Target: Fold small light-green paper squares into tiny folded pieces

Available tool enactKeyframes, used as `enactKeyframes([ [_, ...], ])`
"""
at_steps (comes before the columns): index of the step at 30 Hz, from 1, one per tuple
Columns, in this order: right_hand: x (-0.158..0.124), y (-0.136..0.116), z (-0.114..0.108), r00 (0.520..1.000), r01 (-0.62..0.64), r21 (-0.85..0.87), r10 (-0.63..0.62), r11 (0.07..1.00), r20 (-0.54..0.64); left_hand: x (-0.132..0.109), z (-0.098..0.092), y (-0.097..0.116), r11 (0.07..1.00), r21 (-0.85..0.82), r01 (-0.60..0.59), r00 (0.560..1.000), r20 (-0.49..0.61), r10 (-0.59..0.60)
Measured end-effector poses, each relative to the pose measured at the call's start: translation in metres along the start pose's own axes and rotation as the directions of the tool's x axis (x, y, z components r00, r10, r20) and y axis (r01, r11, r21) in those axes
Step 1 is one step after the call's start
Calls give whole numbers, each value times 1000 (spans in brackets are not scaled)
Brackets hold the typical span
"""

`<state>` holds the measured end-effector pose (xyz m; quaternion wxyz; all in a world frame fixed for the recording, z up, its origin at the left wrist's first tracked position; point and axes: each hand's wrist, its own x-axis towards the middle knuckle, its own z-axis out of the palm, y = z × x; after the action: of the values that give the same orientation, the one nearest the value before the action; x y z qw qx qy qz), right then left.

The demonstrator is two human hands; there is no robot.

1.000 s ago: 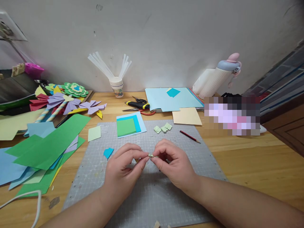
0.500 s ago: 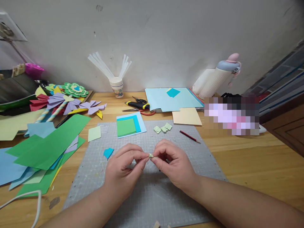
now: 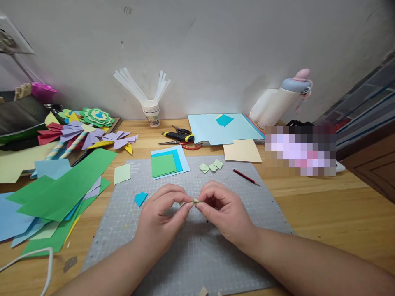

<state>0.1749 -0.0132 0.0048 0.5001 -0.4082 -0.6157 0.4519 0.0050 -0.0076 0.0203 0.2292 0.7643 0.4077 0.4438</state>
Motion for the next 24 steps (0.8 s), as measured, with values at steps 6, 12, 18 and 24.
enactKeyframes([
  [6,1,0,2,1000,-27,21,27,999,11,-3,0,-1,998,-38,41,999,20,-40],
  [12,-2,1,1,999,-52,46,51,998,18,-1,-1,1,996,-22,81,995,58,-80],
  [18,0,1,0,999,-9,-41,11,999,45,-1,1,-3,998,-14,68,994,89,-66],
  [24,0,1,1,1000,14,4,-14,1000,17,-2,2,-5,994,-19,108,991,80,-106],
])
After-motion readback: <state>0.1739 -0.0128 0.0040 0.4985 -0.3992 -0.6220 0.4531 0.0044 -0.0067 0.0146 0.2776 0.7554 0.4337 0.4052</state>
